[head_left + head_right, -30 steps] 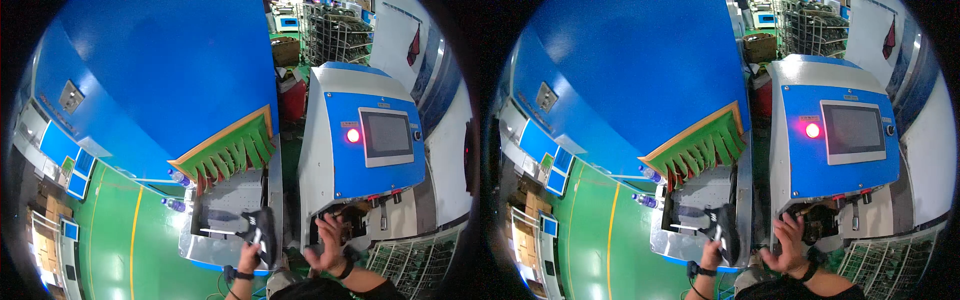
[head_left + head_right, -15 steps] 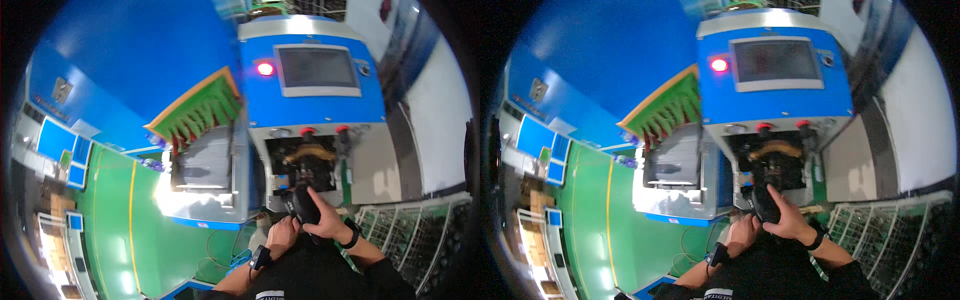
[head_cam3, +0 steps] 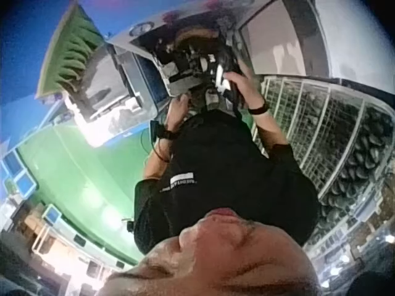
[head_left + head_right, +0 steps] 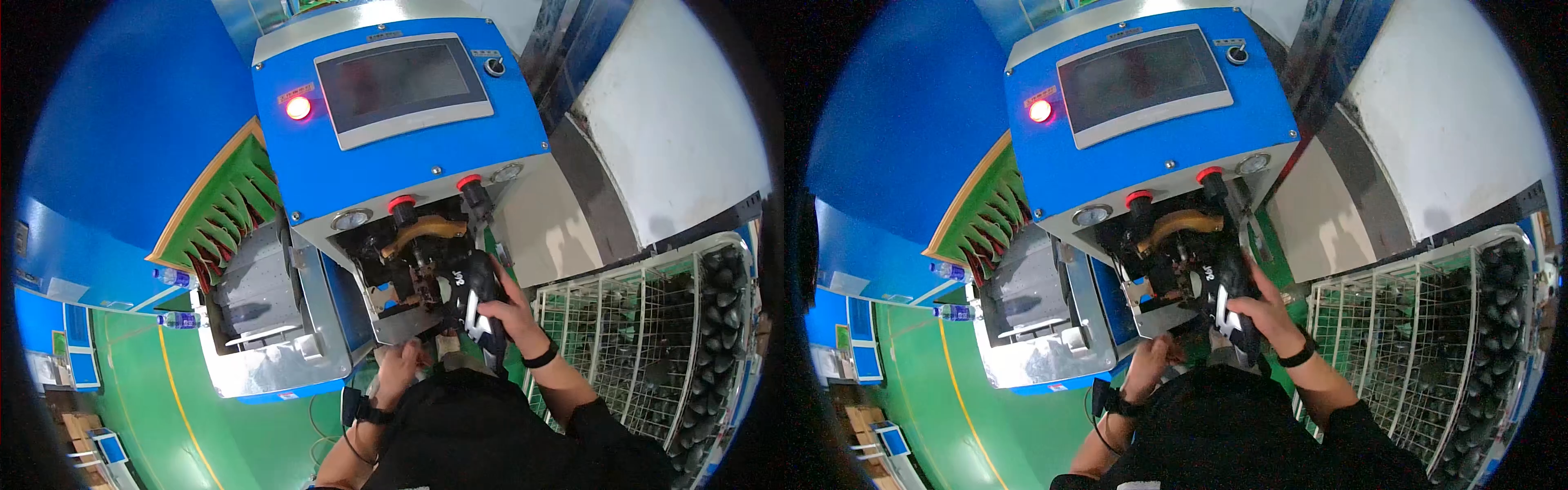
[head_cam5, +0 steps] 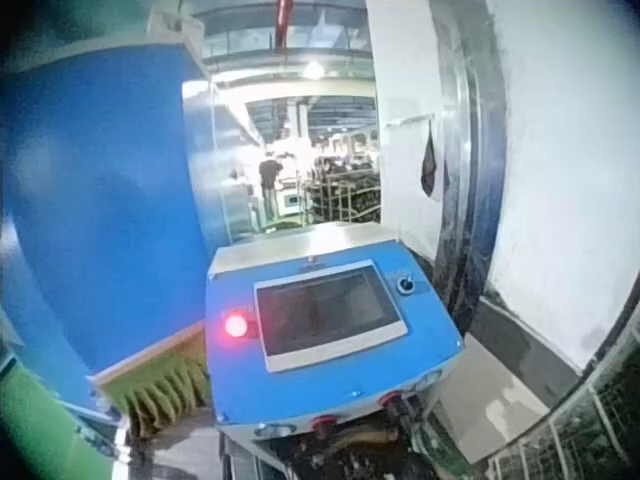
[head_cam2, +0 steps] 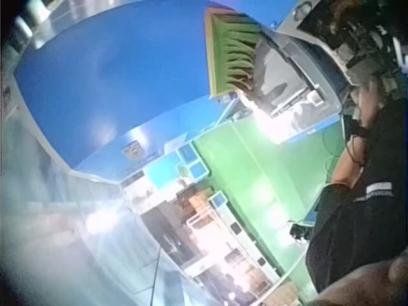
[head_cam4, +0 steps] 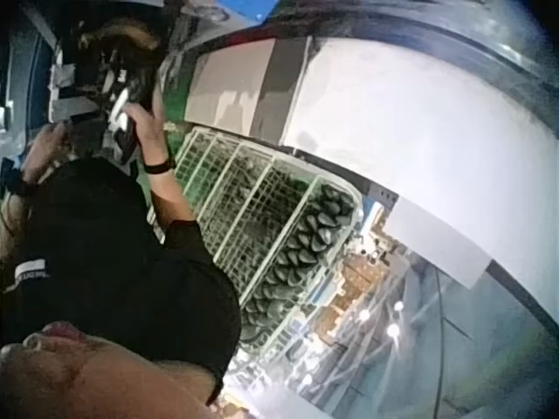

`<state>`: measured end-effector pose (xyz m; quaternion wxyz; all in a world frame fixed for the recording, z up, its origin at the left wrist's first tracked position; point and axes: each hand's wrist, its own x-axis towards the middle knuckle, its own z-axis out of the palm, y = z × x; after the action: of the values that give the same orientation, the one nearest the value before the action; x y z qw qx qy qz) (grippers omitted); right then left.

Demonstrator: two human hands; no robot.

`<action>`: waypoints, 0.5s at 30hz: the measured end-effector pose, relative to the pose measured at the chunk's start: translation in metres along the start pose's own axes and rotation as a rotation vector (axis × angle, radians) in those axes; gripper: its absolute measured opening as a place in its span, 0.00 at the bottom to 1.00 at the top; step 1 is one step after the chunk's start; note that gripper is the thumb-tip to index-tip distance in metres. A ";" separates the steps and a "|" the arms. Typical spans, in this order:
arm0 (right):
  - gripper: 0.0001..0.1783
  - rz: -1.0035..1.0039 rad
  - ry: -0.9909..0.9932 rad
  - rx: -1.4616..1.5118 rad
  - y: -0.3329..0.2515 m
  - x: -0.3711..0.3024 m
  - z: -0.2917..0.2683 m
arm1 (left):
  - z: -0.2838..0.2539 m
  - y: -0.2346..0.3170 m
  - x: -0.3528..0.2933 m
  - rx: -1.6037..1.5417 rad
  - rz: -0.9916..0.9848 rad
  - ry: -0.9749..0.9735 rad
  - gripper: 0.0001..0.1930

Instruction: Manufacturing shoes by placing shoe uppers onto green plastic lasts and processing them through industrial lasting machinery.

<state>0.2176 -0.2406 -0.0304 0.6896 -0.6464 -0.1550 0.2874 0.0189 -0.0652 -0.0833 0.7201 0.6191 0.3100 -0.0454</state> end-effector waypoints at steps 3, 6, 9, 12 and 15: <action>0.51 0.009 0.001 -0.353 -0.024 0.023 0.026 | -0.005 0.011 0.000 0.172 -0.121 -0.068 0.26; 0.51 0.018 -0.010 -0.797 -0.019 0.050 0.045 | -0.018 -0.008 0.012 0.197 -0.083 -0.047 0.25; 0.51 -0.119 -0.014 -1.231 -0.014 0.067 0.069 | -0.031 -0.032 0.014 0.270 -0.075 -0.006 0.23; 0.48 0.016 -0.089 -1.198 -0.024 0.083 0.086 | -0.049 -0.056 0.021 0.265 -0.113 0.002 0.23; 0.50 -0.011 -0.116 -1.228 0.006 0.100 0.078 | -0.052 -0.028 0.024 0.298 -0.216 -0.018 0.22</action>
<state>0.2491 -0.1186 -0.0427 0.1834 -0.9079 -0.3329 0.1769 0.0050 -0.0168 -0.1218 0.6140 0.6817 0.3582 -0.1734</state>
